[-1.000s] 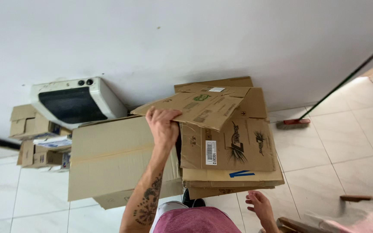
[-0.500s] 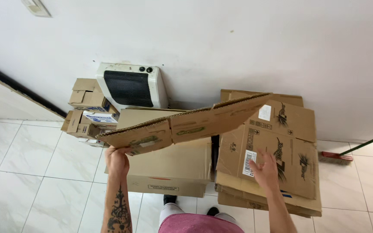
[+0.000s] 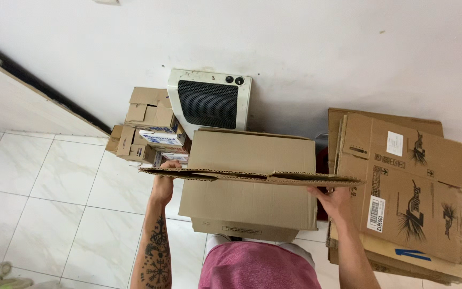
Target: The person folds several cardboard boxes by hand. They pick up flattened boxes, fold the sides and flaps to form a box shape, and place them on a growing stack on the floor.
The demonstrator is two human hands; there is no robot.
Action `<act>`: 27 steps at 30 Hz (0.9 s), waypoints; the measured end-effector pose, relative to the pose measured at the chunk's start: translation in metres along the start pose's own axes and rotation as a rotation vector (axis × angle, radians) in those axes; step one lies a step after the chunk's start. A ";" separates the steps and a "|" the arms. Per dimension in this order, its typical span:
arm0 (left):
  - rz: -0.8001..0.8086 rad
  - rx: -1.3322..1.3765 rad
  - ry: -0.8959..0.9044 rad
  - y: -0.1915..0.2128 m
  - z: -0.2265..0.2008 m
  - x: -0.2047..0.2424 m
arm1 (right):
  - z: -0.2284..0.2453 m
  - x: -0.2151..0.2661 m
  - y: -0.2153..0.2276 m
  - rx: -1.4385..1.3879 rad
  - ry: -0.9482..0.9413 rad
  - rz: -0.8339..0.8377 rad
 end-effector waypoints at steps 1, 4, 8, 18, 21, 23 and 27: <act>0.026 -0.073 0.019 0.005 -0.007 -0.005 | 0.012 0.005 -0.008 -0.005 -0.055 0.013; 0.028 -0.132 -0.014 0.036 0.069 -0.042 | -0.179 -0.035 -0.114 -0.009 -0.143 0.143; 0.081 -0.206 0.001 0.000 0.025 -0.055 | -0.159 0.006 -0.124 -0.004 -0.255 0.121; 0.206 -0.097 0.235 -0.052 -0.033 -0.072 | -0.072 0.056 -0.126 -0.171 -0.439 0.112; 0.287 -0.118 0.104 -0.050 -0.043 -0.079 | -0.062 0.060 -0.113 -0.196 -0.168 -0.041; 0.374 -0.119 -0.028 -0.054 -0.059 -0.080 | -0.055 0.066 -0.103 -0.199 0.085 -0.152; 0.506 -0.573 -0.114 -0.067 -0.083 -0.087 | -0.009 0.074 -0.084 0.150 0.517 -0.245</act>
Point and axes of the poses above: each hand's wrist, its own x-axis away from the middle knuckle, its own y-axis out of the back of the hand, z = x × y, the point moved 4 cm from there along -x, towards the middle knuckle, and after that the axes turned 12 degrees about z, right-handed, at the moved point
